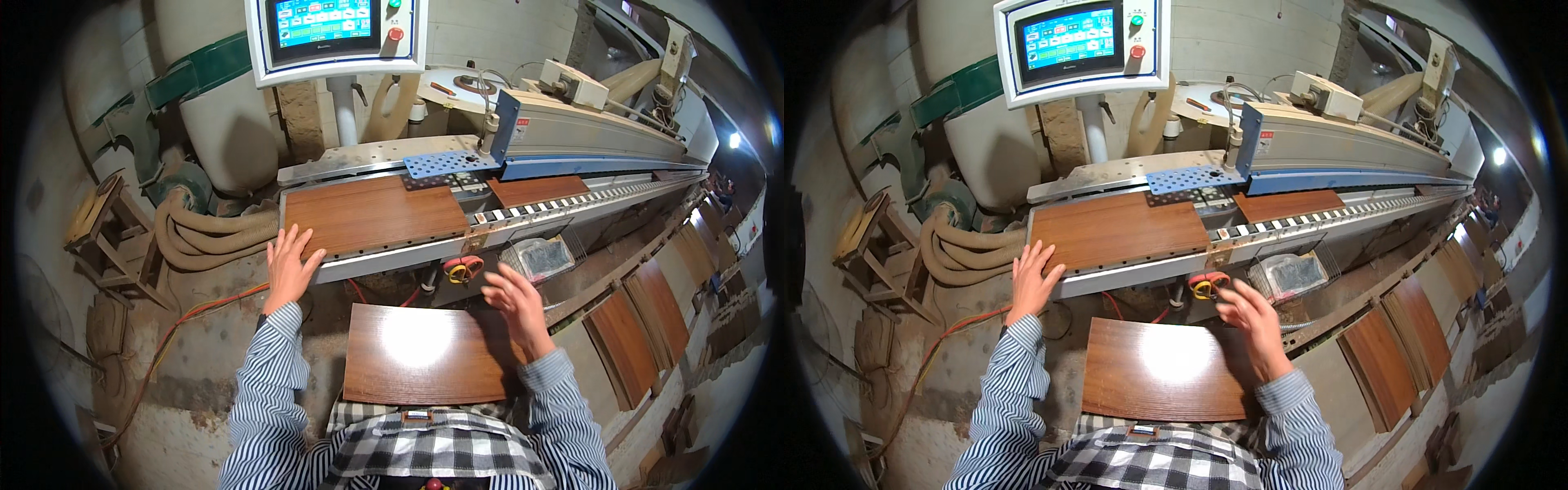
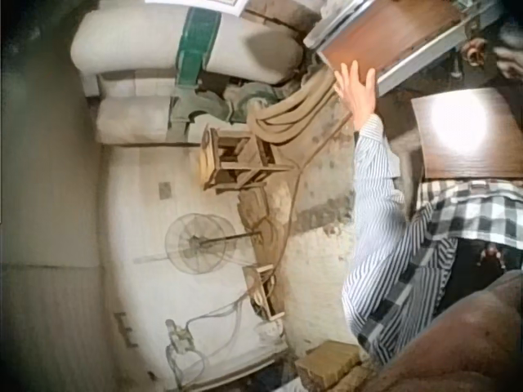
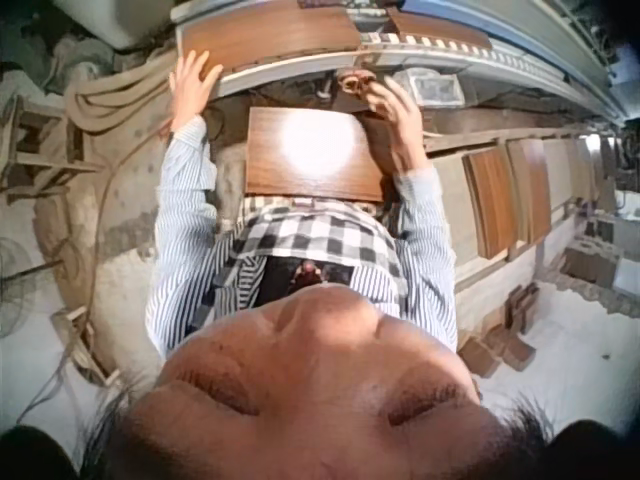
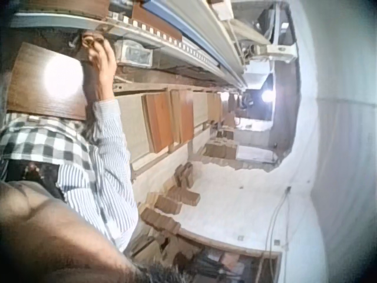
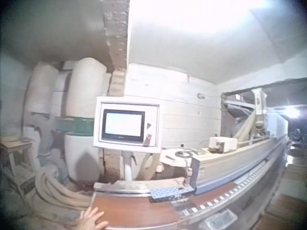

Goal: The person operates a CNC woodworking machine by interacting with a touchscreen control panel and placing wooden planks onto a conveyor belt. They repeatedly load planks one at a time, guide them through the machine, and retrieve them after processing.

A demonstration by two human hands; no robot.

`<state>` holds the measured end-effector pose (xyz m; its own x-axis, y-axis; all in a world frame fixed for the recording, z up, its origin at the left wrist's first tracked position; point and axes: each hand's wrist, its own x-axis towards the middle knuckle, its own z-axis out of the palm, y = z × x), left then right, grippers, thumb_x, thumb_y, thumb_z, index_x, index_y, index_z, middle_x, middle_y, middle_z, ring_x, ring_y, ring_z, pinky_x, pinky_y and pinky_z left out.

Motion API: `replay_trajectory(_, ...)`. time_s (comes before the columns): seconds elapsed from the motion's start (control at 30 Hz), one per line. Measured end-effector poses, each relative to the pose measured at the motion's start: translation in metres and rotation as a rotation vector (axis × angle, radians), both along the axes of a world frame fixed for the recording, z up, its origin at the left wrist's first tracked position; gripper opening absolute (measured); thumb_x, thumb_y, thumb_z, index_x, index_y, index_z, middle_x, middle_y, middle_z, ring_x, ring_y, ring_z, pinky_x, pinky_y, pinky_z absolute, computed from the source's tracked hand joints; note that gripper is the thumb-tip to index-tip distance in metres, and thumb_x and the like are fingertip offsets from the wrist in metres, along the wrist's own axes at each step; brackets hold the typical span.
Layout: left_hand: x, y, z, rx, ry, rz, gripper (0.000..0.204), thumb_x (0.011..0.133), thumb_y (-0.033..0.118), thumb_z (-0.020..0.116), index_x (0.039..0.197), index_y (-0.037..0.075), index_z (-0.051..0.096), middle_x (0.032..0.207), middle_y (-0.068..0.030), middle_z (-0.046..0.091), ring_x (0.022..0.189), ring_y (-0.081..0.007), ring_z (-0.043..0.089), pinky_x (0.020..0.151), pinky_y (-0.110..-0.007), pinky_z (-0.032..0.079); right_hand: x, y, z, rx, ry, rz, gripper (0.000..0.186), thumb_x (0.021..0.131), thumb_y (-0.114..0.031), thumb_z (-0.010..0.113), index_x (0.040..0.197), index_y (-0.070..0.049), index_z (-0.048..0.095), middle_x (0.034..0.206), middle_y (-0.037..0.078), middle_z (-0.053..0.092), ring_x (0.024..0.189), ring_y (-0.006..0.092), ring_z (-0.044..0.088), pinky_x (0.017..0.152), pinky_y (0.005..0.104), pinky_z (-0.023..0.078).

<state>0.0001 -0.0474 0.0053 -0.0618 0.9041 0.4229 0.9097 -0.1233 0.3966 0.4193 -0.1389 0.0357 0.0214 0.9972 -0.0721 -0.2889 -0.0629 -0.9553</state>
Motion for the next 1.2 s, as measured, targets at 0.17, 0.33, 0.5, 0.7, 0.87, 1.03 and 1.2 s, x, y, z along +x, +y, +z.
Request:
replay_trajectory(0.17,0.016,0.035,0.004,-0.037,0.0,0.029,0.058,0.089,0.053,0.059,0.133,0.015,0.058,0.148,-0.0141,0.043,0.141,-0.0339,0.03,0.117,-0.051,0.016,0.059,-0.094,-0.071,0.229,-0.766,-0.366,0.044,0.095,-0.008,0.056,0.135,0.004,0.047,0.124,0.017,0.061,0.109,0.0235,0.061,0.094,0.0345,0.048)
replay_trajectory(0.33,0.026,0.036,0.005,-0.043,0.047,0.067,0.06,0.088,0.052,0.06,0.136,0.016,0.055,0.151,-0.0155,0.038,0.141,-0.0335,0.031,0.115,-0.047,0.022,0.056,-0.168,-0.123,-0.072,-0.88,-0.538,0.059,0.092,-0.018,0.062,0.141,0.003,0.039,0.128,0.021,0.057,0.117,0.0278,0.056,0.1,0.0384,0.043)
replay_trajectory(0.5,0.031,0.035,0.002,-0.01,0.053,0.113,0.066,0.087,0.054,0.06,0.139,0.014,0.05,0.153,-0.0197,0.033,0.141,-0.0343,0.031,0.112,-0.047,0.027,0.055,-0.162,-0.144,-0.075,-0.933,-0.657,0.032,0.09,-0.024,0.065,0.106,0.004,0.062,0.099,0.019,0.066,0.089,0.0291,0.063,0.08,0.0386,0.049)
replay_trajectory(0.7,0.033,0.033,0.005,-0.047,0.033,0.143,0.068,0.086,0.055,0.06,0.14,0.013,0.049,0.154,-0.0203,0.03,0.141,-0.0343,0.03,0.111,-0.048,0.029,0.063,-0.15,-0.14,-0.121,-1.097,-0.727,0.034,0.088,-0.028,0.069,0.08,0.003,0.061,0.075,0.018,0.063,0.066,0.0306,0.059,0.063,0.0417,0.046)
replay_trajectory(0.87,0.032,0.034,0.004,-0.05,0.038,0.141,0.069,0.086,0.054,0.061,0.14,0.013,0.048,0.154,-0.0207,0.03,0.142,-0.034,0.03,0.11,-0.048,0.029,0.071,-0.146,-0.136,-0.054,-1.042,-0.814,0.034,0.087,-0.027,0.071,0.076,0.003,0.059,0.074,0.017,0.061,0.066,0.0299,0.056,0.064,0.0415,0.045)
replay_trajectory(1.03,0.033,0.032,0.006,-0.07,0.024,0.145,0.071,0.086,0.056,0.06,0.141,0.013,0.047,0.155,-0.0206,0.028,0.142,-0.034,0.028,0.111,-0.048,0.029,0.085,-0.143,-0.11,-0.181,-0.031,-0.477,0.022,0.093,-0.023,0.063,0.106,-0.006,0.058,0.094,0.003,0.064,0.078,0.015,0.062,0.068,0.0325,0.054)
replay_trajectory(1.2,0.031,0.032,0.009,-0.124,0.003,0.153,0.075,0.085,0.056,0.062,0.144,0.014,0.044,0.156,-0.0198,0.026,0.144,-0.0335,0.026,0.112,-0.049,0.028,0.079,-0.147,-0.086,-0.346,0.113,-0.244,0.031,0.095,-0.025,0.058,0.116,-0.002,0.057,0.104,0.008,0.066,0.088,0.0187,0.067,0.071,0.0364,0.06)
